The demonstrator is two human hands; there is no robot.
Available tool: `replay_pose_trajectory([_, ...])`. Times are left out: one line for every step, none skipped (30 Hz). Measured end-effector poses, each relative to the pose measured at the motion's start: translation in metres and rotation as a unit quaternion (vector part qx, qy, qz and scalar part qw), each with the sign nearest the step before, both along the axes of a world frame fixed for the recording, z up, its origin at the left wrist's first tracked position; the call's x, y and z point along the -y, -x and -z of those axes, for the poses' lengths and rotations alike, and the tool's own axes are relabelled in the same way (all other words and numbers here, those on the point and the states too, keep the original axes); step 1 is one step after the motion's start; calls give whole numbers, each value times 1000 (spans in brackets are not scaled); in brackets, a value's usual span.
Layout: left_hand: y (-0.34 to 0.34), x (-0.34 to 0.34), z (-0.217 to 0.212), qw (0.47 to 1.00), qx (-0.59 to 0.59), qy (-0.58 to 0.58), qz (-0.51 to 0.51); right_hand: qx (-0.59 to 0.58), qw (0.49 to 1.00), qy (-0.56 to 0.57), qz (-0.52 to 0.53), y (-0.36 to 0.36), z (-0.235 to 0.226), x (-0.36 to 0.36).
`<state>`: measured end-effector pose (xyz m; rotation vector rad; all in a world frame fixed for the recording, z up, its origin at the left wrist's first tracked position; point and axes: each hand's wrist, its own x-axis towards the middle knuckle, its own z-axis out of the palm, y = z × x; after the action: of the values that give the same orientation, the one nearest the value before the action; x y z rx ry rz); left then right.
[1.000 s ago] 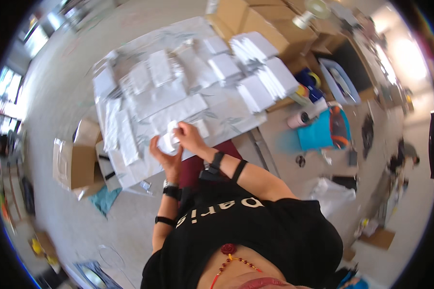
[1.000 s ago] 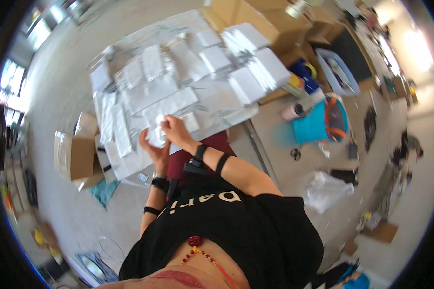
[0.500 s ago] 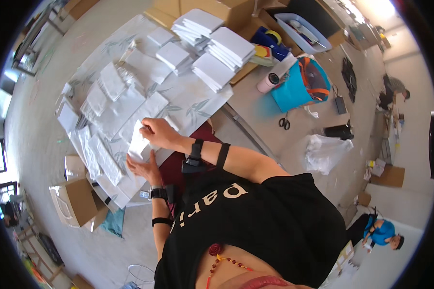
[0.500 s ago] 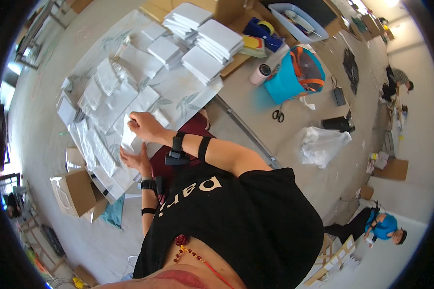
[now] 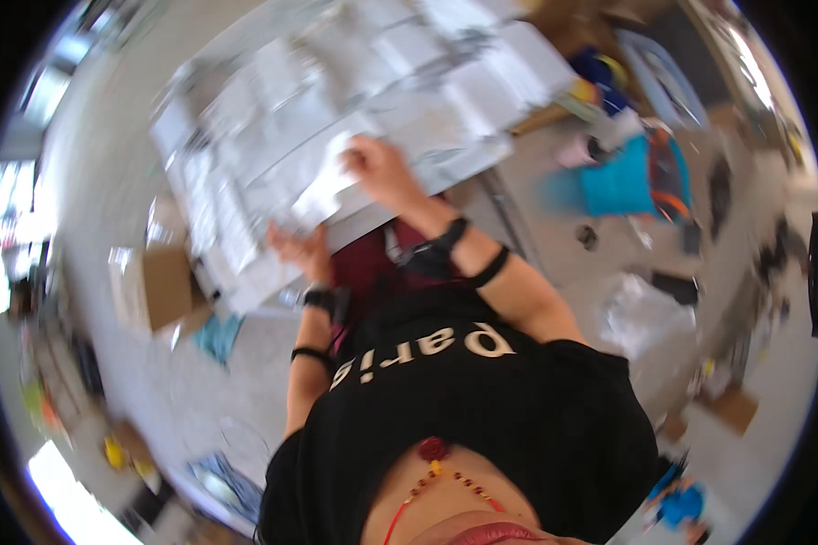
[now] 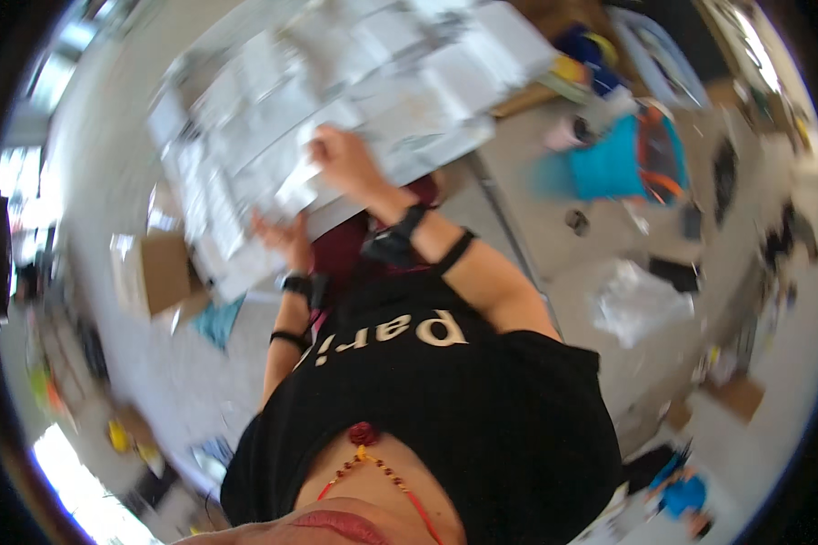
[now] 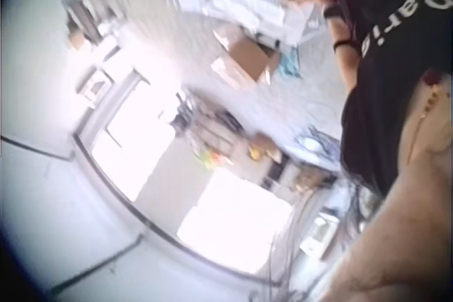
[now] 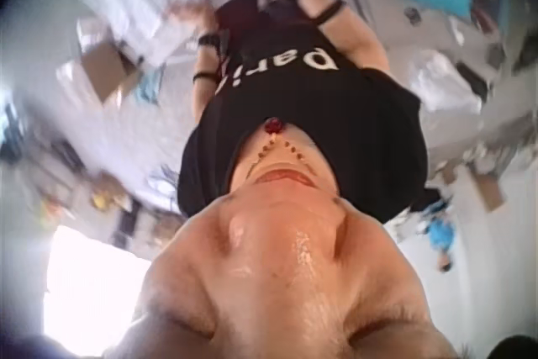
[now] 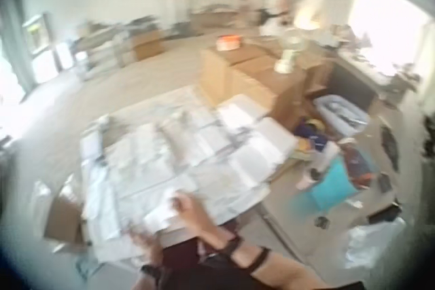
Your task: Folding white rectangular material sheets on a table.
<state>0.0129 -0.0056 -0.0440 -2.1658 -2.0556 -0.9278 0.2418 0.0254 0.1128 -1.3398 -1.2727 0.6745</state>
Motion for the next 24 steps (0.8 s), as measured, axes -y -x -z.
replay_pose_trajectory([-5, -2, -20, 994, 85, 58, -34, -39, 998, 39, -11, -3, -3, 2])
replay_pose_trajectory([-1, -4, -33, 977, 175, 106, -67, 3, 997, 68, -19, -4, -17, 3])
replay_pose_trajectory([-8, -6, -43, 977, 169, 103, -78, -16, 998, 56, -13, -10, -14, 3])
replay_pose_trajectory([-12, -6, -50, 977, 164, 104, -84, -33, 998, 48, -3, -14, -10, 3])
replay_pose_trajectory([-10, -5, -53, 977, 160, 101, -102, -50, 997, 61, -17, -16, -12, 3])
replay_pose_trajectory([-8, -4, -55, 979, 152, 98, -93, -65, 995, 75, -27, -17, -19, 3])
replay_pose_trajectory([-4, -3, -57, 981, 145, 96, -81, -58, 994, 82, -34, -17, -26, 4])
replay_pose_trajectory([-3, -3, -57, 981, 145, 98, -85, -58, 994, 84, -38, -19, -29, 5])
replay_pose_trajectory([-3, -2, -58, 982, 147, 94, -67, -66, 993, 92, -35, -20, -30, 6])
replay_pose_trajectory([-3, -2, -58, 984, 149, 90, -48, -73, 992, 100, -30, -23, -33, 8])
replay_pose_trajectory([-3, -2, -57, 983, 150, 92, -50, -65, 990, 119, -36, -26, -39, 9])
replay_pose_trajectory([-4, -2, -56, 984, 150, 85, -42, -64, 990, 121, -37, -28, -39, 11])
replay_pose_trajectory([-4, -1, -55, 985, 149, 77, -33, -71, 989, 127, -30, -29, -39, 12])
replay_pose_trajectory([-5, -3, -55, 985, 151, 79, -33, -78, 988, 132, -21, -32, -40, 12])
replay_pose_trajectory([-6, -5, -55, 985, 160, 72, -8, -76, 988, 134, -21, -37, -35, 12])
replay_pose_trajectory([-7, -5, -54, 983, 168, 66, 17, -76, 990, 116, -15, -41, -26, 11])
replay_pose_trajectory([-7, -5, -54, 983, 169, 67, 14, -77, 992, 98, -11, -42, -22, 10])
replay_pose_trajectory([-6, -4, -54, 981, 175, 68, 35, -76, 992, 100, -14, -45, -19, 12])
replay_pose_trajectory([-6, -4, -53, 979, 181, 70, 56, -85, 988, 129, -18, -48, -17, 14])
replay_pose_trajectory([-4, -3, -50, 979, 182, 70, 53, -95, 983, 157, -21, -50, -15, 14])
replay_pose_trajectory([-2, -3, -48, 979, 181, 68, 62, -94, 983, 158, -24, -52, -11, 14])
replay_pose_trajectory([0, -3, -45, 979, 180, 66, 71, -93, 983, 159, -16, -53, -6, 14])
replay_pose_trajectory([-1, -3, -45, 978, 182, 67, 70, -91, 983, 161, -6, -55, -2, 14])
replay_pose_trajectory([-2, -4, -46, 978, 183, 64, 74, -89, 983, 162, -7, -57, 2, 14])
